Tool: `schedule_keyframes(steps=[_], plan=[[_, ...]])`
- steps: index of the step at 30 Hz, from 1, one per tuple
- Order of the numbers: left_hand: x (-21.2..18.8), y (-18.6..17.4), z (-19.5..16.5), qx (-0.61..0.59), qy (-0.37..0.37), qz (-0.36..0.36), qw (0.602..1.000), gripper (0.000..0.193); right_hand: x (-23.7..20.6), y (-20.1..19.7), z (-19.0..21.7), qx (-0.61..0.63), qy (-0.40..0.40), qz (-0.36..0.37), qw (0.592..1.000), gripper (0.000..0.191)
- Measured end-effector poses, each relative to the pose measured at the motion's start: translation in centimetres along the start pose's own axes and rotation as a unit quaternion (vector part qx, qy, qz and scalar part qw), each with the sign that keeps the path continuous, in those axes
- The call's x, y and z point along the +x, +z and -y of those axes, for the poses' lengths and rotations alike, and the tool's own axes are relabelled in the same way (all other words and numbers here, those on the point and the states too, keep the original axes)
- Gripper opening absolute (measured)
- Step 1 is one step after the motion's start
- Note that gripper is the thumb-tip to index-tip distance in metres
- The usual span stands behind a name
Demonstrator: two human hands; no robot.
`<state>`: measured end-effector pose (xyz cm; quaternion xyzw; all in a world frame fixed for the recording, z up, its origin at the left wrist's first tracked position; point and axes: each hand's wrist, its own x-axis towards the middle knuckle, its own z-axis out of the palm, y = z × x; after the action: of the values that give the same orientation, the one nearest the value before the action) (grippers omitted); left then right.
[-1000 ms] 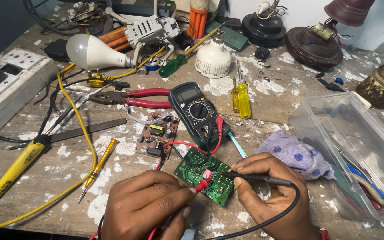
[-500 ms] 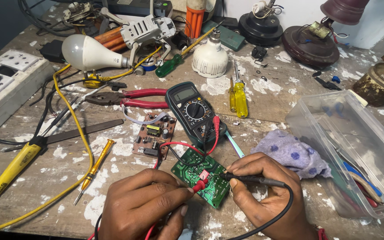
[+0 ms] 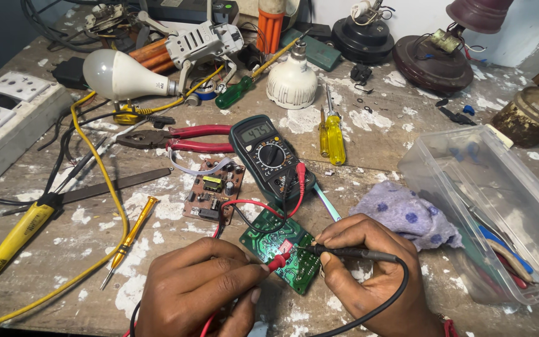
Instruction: The person tests green circuit boards on a cluttered workbench using a multimeter, touching probe tips to points on the boards and adjusting the multimeter dial. They also use a small purple brush on a board and handle a second brown circuit board, repositioning the boards between measurements.
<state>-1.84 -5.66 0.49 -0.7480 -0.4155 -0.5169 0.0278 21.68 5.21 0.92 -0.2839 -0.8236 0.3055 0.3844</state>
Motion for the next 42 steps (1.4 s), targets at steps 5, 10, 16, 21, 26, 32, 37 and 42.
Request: schedule_keyframes(steps=[5, 10, 16, 21, 26, 32, 37, 42], plan=[[0.0, 0.0, 0.1, 0.002, 0.005, 0.001, 1.0, 0.024, 0.0, 0.0, 0.0, 0.009, 0.008, -0.001, 1.0, 0.016], [-0.1, 0.2, -0.1, 0.009, -0.01, -0.002, 1.0, 0.024, 0.0, -0.1, 0.1, 0.025, 0.004, 0.001, 1.0, 0.017], [0.0, 0.4, -0.1, 0.018, -0.005, 0.002, 1.0, 0.024, 0.1, -0.2, 0.5, 0.033, -0.022, -0.003, 0.999, 0.018], [0.1, 0.7, -0.1, 0.013, -0.007, 0.002, 1.0, 0.024, 0.1, -0.6, 0.8, 0.032, -0.034, 0.003, 0.999, 0.018], [-0.1, 0.9, -0.5, 0.003, -0.038, 0.013, 0.999, 0.022, 0.0, -0.9, 1.0, 0.047, -0.01, 0.008, 0.999, 0.018], [0.0, 0.8, -0.8, 0.004, -0.042, 0.021, 0.999, 0.021, 0.2, -1.1, 1.2, 0.02, -0.023, 0.006, 1.0, 0.019], [-0.1, 0.8, -1.0, 0.008, -0.037, 0.023, 0.999, 0.023, 0.2, -1.0, 1.1, 0.022, -0.039, -0.002, 0.999, 0.019], [0.0, 0.8, -0.9, 0.017, -0.037, 0.015, 0.999, 0.024, 0.1, -1.1, 1.0, 0.035, -0.034, 0.002, 0.999, 0.018]])
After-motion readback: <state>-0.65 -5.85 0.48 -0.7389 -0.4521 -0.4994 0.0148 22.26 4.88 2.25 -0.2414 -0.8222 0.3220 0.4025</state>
